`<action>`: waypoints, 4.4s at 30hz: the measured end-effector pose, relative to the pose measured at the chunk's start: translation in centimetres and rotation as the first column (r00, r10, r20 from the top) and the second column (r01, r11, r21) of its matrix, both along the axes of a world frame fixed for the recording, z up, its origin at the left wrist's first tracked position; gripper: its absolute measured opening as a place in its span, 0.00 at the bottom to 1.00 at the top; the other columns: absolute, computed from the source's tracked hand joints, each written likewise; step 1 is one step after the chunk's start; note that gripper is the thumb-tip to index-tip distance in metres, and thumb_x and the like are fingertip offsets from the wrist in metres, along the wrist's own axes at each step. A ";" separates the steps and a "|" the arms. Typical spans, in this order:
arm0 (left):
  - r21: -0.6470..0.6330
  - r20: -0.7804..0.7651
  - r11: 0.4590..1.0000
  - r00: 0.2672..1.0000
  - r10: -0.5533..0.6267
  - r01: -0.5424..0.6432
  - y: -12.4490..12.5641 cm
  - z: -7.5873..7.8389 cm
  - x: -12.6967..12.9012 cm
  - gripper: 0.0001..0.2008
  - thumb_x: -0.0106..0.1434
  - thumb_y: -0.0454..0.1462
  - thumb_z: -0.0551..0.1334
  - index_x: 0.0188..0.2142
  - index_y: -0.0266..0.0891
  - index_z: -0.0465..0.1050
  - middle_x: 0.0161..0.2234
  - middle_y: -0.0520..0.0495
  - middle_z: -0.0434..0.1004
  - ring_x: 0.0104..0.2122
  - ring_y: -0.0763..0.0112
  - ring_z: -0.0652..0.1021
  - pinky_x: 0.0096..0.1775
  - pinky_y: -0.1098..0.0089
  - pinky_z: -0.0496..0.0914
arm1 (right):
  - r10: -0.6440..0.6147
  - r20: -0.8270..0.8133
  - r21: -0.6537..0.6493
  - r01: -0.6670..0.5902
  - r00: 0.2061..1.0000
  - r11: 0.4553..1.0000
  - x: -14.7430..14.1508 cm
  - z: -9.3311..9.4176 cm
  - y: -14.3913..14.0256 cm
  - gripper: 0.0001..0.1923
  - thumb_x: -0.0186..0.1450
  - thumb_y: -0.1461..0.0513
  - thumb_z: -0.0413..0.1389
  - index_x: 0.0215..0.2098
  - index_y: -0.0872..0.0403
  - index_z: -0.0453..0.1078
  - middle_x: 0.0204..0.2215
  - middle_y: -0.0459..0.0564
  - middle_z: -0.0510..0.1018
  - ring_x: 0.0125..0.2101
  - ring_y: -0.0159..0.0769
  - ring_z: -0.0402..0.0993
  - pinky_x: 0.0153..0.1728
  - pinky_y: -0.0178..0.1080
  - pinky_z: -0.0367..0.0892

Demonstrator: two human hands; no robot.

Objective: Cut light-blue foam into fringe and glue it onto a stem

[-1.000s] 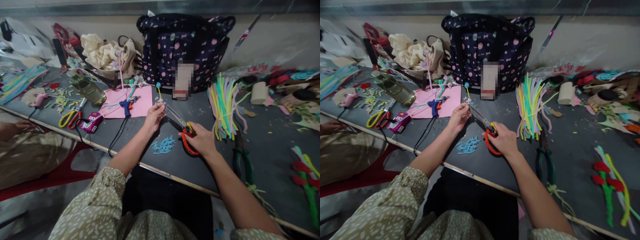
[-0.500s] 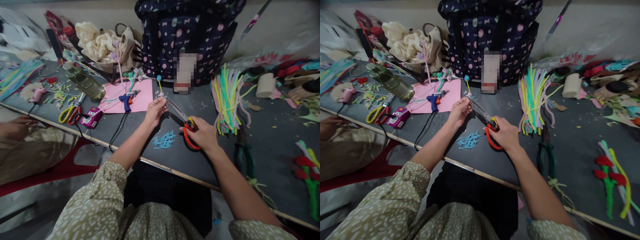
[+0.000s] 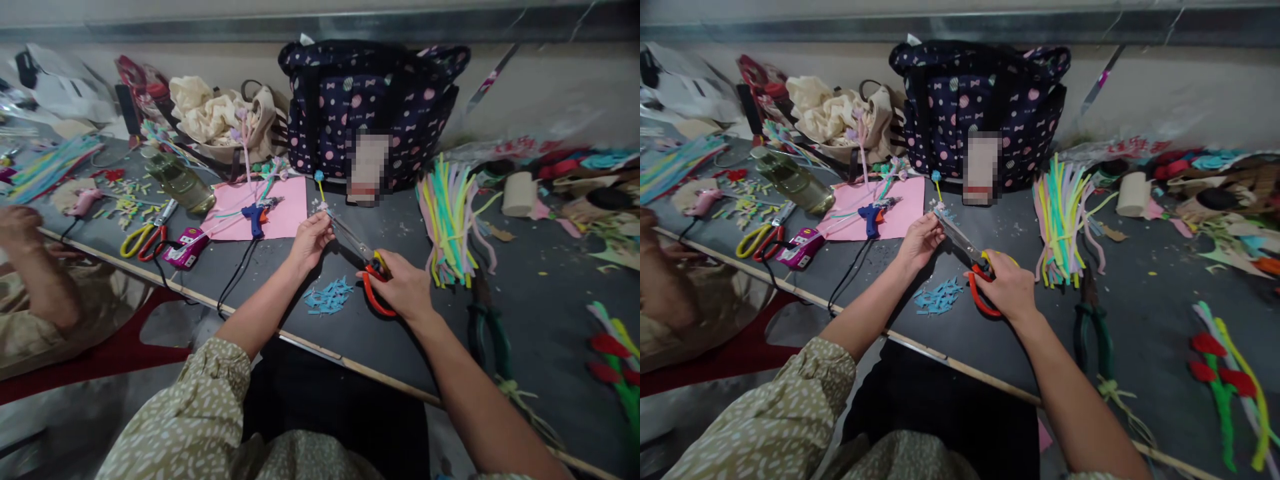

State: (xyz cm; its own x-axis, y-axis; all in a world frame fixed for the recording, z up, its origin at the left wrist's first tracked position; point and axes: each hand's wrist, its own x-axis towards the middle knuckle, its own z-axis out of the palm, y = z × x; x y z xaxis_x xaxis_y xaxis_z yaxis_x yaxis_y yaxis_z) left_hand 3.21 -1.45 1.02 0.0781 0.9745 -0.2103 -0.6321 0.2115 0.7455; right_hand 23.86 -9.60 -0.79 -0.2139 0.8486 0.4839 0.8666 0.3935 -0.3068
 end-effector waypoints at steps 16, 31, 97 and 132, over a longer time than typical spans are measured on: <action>-0.019 0.035 1.000 0.999 -0.015 0.016 -0.4 0.1 0.4 0.12 0.49 0.34 0.73 0.28 0.36 0.70 0.21 0.56 0.70 0.20 0.82 0.70 0.27 0.76 0.68 | -0.047 0.074 0.052 0.043 0.996 0.998 0.0 -0.7 0.3 0.24 0.66 0.46 0.53 0.49 0.56 0.71 0.39 0.55 0.81 0.34 0.40 0.77 0.28 0.36 0.59; -0.020 0.046 0.999 0.999 -0.025 0.026 -0.4 0.1 0.4 0.12 0.48 0.33 0.73 0.28 0.35 0.71 0.22 0.55 0.72 0.20 0.82 0.70 0.27 0.76 0.67 | -0.021 0.058 0.047 0.018 0.998 0.999 0.0 -0.5 0.2 0.23 0.67 0.47 0.52 0.48 0.55 0.72 0.37 0.56 0.82 0.34 0.40 0.77 0.28 0.36 0.60; 0.059 0.002 0.993 0.995 -0.100 0.100 0.2 -0.8 -0.3 0.15 0.46 0.34 0.74 0.27 0.36 0.69 0.20 0.56 0.66 0.20 0.81 0.67 0.27 0.76 0.65 | 0.027 -0.022 -0.115 -0.029 0.999 0.993 0.4 0.2 0.3 0.20 0.66 0.45 0.52 0.39 0.52 0.72 0.27 0.46 0.79 0.28 0.34 0.75 0.26 0.34 0.53; 0.001 0.014 0.998 0.998 -0.059 0.059 0.3 -0.6 -0.3 0.15 0.47 0.34 0.74 0.31 0.36 0.71 0.25 0.54 0.73 0.19 0.83 0.67 0.26 0.76 0.66 | -0.114 -0.007 -0.199 0.110 0.993 0.974 0.1 0.1 0.3 0.26 0.62 0.40 0.51 0.41 0.51 0.72 0.28 0.49 0.80 0.27 0.39 0.75 0.25 0.35 0.53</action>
